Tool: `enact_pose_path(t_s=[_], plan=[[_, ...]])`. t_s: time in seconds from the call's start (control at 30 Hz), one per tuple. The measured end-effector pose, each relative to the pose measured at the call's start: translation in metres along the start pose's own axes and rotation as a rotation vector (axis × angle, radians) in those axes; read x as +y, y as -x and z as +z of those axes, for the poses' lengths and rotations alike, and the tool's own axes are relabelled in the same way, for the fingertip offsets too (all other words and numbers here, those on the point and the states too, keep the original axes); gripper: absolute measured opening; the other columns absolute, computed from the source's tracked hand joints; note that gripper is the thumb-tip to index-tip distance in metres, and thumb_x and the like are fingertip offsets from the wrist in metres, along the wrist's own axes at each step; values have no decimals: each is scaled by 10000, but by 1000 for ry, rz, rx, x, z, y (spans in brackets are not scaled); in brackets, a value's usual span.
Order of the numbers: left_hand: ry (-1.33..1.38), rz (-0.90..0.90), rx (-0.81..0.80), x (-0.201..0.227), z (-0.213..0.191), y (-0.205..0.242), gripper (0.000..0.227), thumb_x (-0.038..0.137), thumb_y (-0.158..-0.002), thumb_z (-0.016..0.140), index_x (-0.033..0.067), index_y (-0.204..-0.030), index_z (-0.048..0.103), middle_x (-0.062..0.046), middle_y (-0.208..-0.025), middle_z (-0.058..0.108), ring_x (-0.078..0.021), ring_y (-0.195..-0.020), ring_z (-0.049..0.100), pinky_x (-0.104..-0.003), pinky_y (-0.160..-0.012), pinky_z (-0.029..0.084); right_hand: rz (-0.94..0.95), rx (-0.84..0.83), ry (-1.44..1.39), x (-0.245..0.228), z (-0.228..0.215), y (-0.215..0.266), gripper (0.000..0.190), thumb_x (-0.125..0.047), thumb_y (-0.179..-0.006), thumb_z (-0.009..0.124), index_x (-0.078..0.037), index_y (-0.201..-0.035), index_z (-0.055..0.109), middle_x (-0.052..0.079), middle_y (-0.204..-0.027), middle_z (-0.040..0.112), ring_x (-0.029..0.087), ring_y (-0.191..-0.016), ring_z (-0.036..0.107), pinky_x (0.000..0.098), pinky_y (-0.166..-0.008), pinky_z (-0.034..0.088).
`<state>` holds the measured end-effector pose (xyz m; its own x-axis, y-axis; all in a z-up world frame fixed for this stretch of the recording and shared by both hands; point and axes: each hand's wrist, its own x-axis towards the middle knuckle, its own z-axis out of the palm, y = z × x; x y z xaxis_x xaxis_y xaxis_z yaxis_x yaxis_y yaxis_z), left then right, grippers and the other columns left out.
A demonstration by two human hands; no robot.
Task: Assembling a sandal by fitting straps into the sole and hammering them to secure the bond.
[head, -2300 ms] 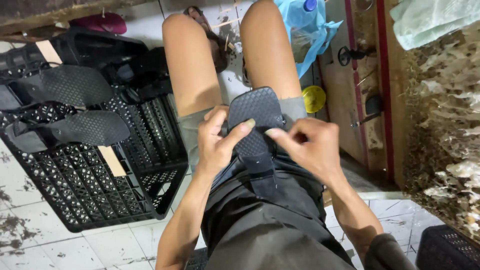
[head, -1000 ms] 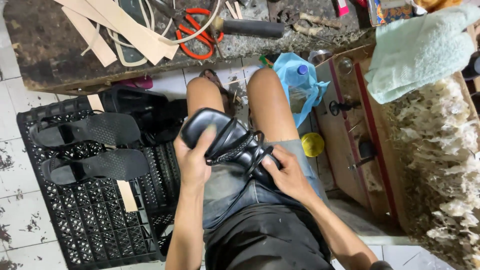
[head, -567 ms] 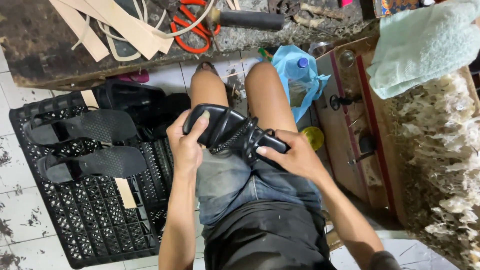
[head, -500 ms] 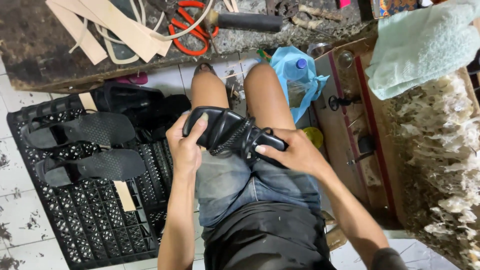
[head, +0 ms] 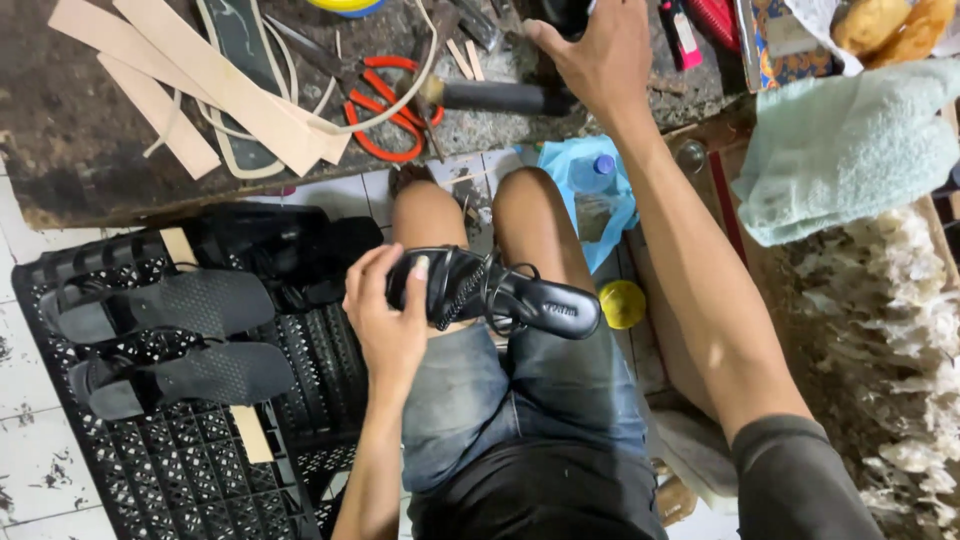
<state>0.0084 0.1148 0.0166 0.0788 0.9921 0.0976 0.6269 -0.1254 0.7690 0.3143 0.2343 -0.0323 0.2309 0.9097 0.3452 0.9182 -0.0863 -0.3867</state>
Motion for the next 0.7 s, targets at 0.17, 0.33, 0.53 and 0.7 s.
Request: enact_pose_path(t_s=[0.17, 0.33, 0.53, 0.7], plan=[[20, 132, 13, 18, -3, -3, 187, 162, -817, 579, 53, -969, 599, -71, -991, 569, -227, -941, 552, -359, -877, 380, 3, 146, 90, -7, -3, -9, 598, -403, -785, 813, -89, -1157, 466, 41, -622, 546, 118, -477, 453, 277, -373, 327], [162, 270, 59, 43, -4, -6, 130, 98, -826, 586, 23, -932, 583, -100, -919, 593, -235, -850, 584, -336, -807, 446, -68, 206, -169, -49, -57, 16, 426, -319, -770, 757, -63, -1043, 554, 51, -681, 598, 117, -541, 473, 281, -464, 381], [986, 26, -187, 45, 12, 0, 536, 318, -885, 485, 60, -1321, 308, -169, -1290, 425, -249, -1139, 459, -380, -939, 389, 46, 94, -596, -120, -118, 112, 575, -201, -575, 856, 37, -1013, 569, 232, -788, 576, 353, -722, 619, 385, -611, 489], [1719, -655, -135, 73, 12, 22, 778, 665, -774, 313, 60, -1256, 400, -180, -1063, 570, -275, -889, 604, -427, -812, 493, 51, -105, -712, -144, -129, 201, 594, -432, -494, 803, -42, -915, 653, 80, -702, 655, 216, -576, 632, 325, -564, 513]])
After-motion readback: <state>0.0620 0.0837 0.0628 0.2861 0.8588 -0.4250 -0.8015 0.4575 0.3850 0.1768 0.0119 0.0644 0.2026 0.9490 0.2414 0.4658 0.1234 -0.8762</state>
